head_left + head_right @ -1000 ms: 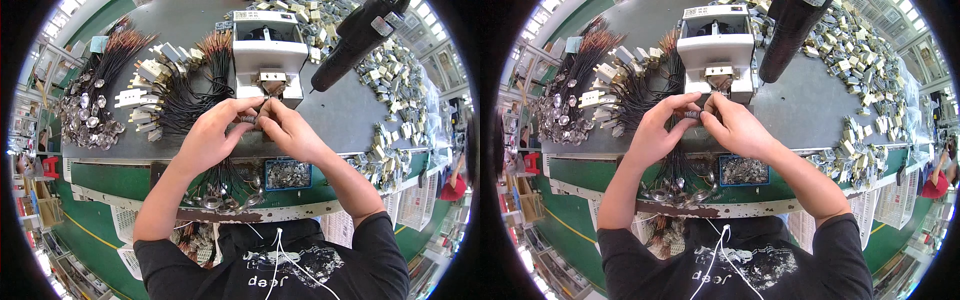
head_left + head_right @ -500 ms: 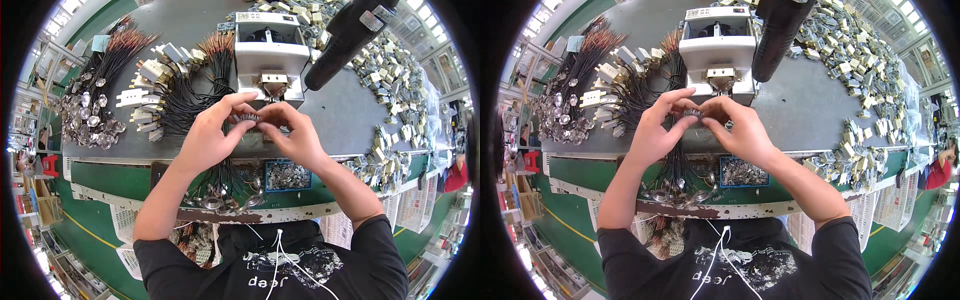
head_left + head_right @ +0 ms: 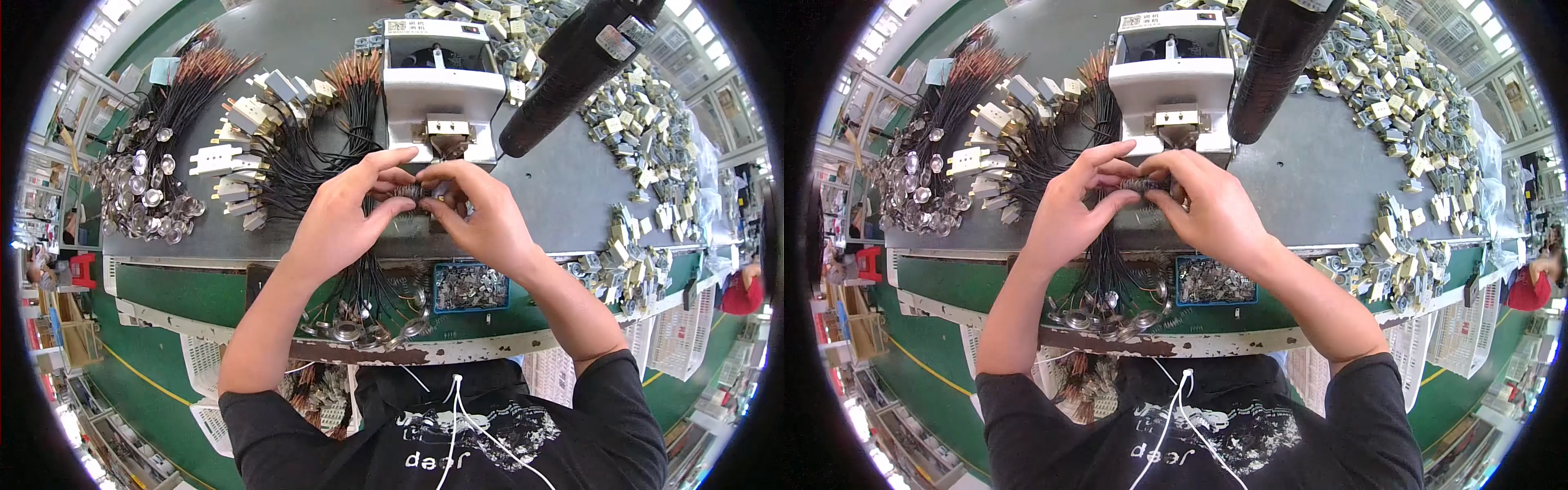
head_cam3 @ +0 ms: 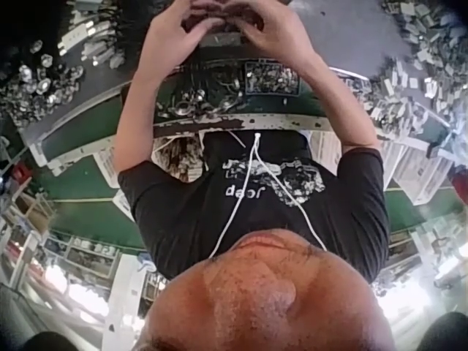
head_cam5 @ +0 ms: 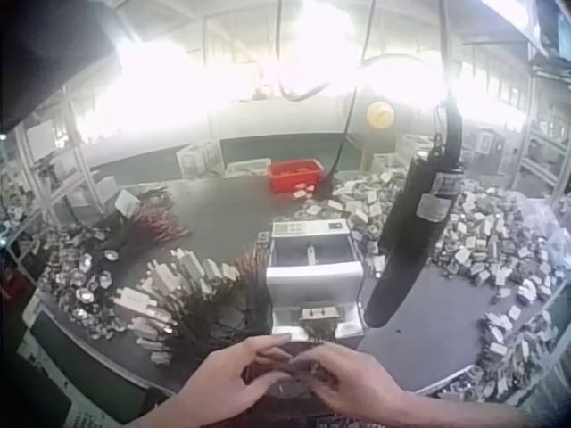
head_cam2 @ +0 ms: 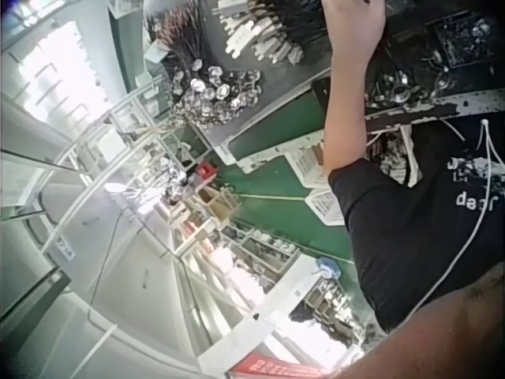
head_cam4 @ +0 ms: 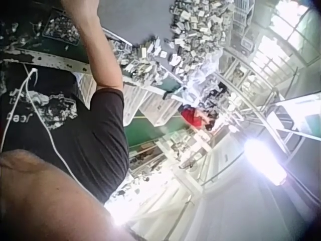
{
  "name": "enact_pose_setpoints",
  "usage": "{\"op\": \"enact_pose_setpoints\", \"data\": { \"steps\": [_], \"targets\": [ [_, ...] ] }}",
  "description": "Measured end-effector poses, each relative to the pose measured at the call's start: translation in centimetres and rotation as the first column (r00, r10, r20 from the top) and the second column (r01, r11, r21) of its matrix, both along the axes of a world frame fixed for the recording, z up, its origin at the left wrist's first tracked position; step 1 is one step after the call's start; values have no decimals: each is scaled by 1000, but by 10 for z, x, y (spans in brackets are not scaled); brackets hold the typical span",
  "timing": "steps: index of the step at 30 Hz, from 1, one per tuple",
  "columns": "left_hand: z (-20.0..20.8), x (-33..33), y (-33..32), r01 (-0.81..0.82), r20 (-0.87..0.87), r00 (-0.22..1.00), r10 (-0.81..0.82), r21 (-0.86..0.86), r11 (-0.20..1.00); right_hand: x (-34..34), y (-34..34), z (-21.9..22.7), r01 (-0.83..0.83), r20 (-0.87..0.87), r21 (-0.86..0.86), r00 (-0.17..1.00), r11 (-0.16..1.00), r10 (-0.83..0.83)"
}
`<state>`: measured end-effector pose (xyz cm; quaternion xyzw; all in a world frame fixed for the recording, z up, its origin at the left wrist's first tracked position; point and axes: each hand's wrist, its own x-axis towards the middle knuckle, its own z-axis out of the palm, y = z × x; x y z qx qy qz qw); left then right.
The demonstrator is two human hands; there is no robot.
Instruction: Assembling wire harnesses and connectors at a factory workstation.
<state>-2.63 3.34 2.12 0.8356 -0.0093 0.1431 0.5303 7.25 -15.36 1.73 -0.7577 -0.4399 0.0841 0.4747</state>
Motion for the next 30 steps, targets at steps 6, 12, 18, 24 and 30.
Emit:
{"op": "enact_pose_setpoints", "data": {
  "steps": [6, 12, 18, 24, 30],
  "targets": [
    [-2, 2, 3, 26, -29, 999, -25, 55, 998, 2, -1, -10, -12, -53, 12, 999, 1000, 13],
    [-5, 0, 10, 4, 174, 983, -59, 300, 954, 8, -1, 2, -75, -585, -157, 810, 985, -32],
    [-4, 1, 7, -14, 47, 999, 1, 287, 958, 5, -1, -1, -62, -455, -139, 890, 988, -8],
    [-2, -1, 2, 17, 11, 1000, -20, 192, 981, 2, 1, 1, -22, -408, -135, 912, 991, -35],
    [-1, 0, 1, 11, -19, 1000, -6, 238, 971, -1, 2, -3, -46, -328, -82, 945, 996, 17]
  ]
}}
